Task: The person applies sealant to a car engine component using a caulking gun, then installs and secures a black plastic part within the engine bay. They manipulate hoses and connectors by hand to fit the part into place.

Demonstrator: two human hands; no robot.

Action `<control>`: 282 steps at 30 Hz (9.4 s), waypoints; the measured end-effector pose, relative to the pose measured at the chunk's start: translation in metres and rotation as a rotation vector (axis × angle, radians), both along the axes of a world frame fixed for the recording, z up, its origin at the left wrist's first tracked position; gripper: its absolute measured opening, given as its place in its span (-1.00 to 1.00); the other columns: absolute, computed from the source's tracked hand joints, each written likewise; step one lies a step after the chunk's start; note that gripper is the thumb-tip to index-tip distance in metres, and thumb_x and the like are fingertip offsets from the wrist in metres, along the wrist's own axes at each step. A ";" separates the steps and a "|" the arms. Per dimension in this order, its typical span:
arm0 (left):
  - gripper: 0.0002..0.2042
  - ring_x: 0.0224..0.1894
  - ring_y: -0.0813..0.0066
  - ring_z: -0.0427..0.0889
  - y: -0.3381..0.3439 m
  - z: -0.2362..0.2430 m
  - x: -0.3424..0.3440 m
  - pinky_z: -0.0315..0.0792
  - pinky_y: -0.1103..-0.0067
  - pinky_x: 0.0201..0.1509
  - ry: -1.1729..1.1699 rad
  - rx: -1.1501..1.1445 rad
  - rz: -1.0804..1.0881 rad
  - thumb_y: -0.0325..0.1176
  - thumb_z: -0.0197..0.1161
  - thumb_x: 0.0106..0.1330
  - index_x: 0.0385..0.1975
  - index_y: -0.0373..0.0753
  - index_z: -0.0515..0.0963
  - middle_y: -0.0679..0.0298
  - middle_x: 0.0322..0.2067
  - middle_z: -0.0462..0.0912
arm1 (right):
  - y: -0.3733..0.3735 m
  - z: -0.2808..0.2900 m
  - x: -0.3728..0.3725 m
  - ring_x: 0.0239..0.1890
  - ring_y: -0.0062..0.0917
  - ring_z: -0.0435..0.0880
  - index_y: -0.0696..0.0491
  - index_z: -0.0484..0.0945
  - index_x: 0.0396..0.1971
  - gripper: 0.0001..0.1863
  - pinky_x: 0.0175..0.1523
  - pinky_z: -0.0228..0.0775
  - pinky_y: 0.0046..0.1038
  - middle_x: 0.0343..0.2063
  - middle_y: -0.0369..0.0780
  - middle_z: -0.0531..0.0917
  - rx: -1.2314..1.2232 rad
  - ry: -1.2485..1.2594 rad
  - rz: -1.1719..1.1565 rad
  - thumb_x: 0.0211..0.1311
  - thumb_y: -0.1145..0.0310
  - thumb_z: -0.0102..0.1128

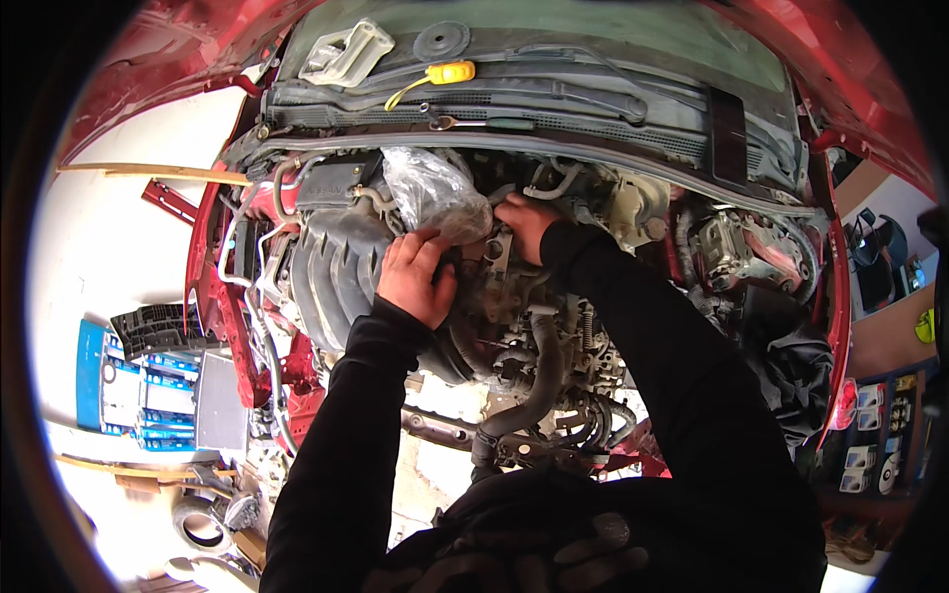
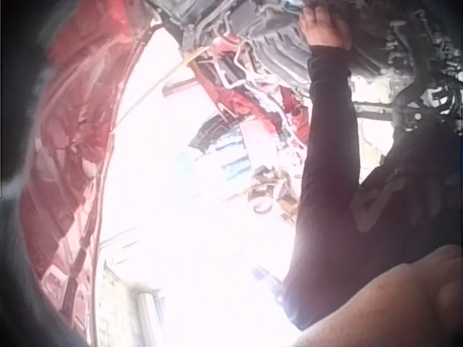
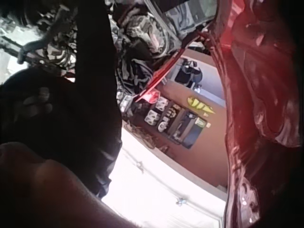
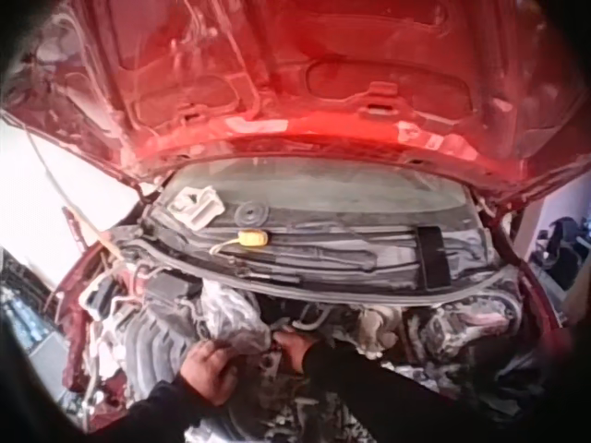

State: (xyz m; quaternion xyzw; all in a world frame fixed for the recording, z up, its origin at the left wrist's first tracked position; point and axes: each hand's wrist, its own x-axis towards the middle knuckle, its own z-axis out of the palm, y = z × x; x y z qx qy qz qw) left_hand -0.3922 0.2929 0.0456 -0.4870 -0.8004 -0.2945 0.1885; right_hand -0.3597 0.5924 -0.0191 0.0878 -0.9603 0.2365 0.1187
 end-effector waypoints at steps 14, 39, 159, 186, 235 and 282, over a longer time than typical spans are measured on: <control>-0.28 0.46 -0.27 0.51 0.004 0.005 0.004 0.46 0.12 0.54 -0.096 -0.058 0.029 -0.45 0.42 0.26 0.50 -0.20 0.45 -0.09 0.55 0.41 | -0.002 0.019 0.017 0.15 0.11 0.69 0.10 0.62 0.07 -0.65 0.18 0.58 0.00 0.01 0.05 0.74 -0.266 0.132 -0.299 0.32 0.34 0.33; -0.82 -0.04 -0.11 0.65 0.001 -0.004 -0.002 0.60 0.13 0.10 -0.077 0.030 0.059 -0.39 0.39 0.25 -0.19 -0.30 0.74 0.03 -0.23 0.64 | 0.018 0.024 0.063 -0.14 -0.44 0.75 0.03 0.61 0.23 -0.50 -0.14 0.72 -0.29 0.00 -0.21 0.74 -1.440 0.102 -0.629 0.58 -0.04 0.33; -0.78 -0.06 -0.19 0.83 0.218 -0.045 -0.097 0.71 0.22 0.07 -0.574 0.533 0.127 -0.38 0.36 0.37 -0.06 -0.26 0.79 -0.11 -0.18 0.84 | -0.008 0.004 -0.039 0.06 0.14 0.74 0.20 0.61 0.37 -0.47 0.16 0.62 -0.03 0.03 0.18 0.72 -0.093 0.587 -0.707 0.44 0.39 0.28; -0.54 0.07 -0.30 0.74 0.210 -0.053 -0.104 0.63 0.05 0.19 -0.443 0.473 0.190 -0.29 0.50 0.21 0.08 -0.35 0.64 -0.17 -0.05 0.78 | 0.034 -0.024 -0.084 -0.11 -0.37 0.76 0.19 0.82 -0.21 -0.71 0.10 0.59 -0.26 -0.19 -0.17 0.87 -0.696 0.708 -0.860 0.31 0.27 0.65; -0.78 -0.24 -0.12 0.84 0.112 0.014 -0.051 0.71 0.19 -0.10 -0.283 0.269 0.085 -0.22 0.40 0.36 -0.12 -0.12 0.84 0.02 -0.30 0.85 | 0.034 0.019 -0.014 -0.12 0.06 0.79 0.15 0.72 0.05 -0.65 0.01 0.64 -0.06 -0.27 0.07 0.79 -0.470 0.315 -0.535 0.29 0.38 0.32; -0.81 -0.13 -0.24 0.75 0.079 0.048 0.027 0.65 0.07 -0.08 -0.074 0.166 -0.003 -0.47 0.32 0.36 -0.06 -0.19 0.66 -0.03 -0.11 0.72 | 0.001 0.098 0.085 0.22 -0.38 0.72 0.21 0.69 0.26 -0.56 0.40 0.49 -0.29 0.22 -0.11 0.76 -1.328 0.000 -0.013 0.48 0.33 0.28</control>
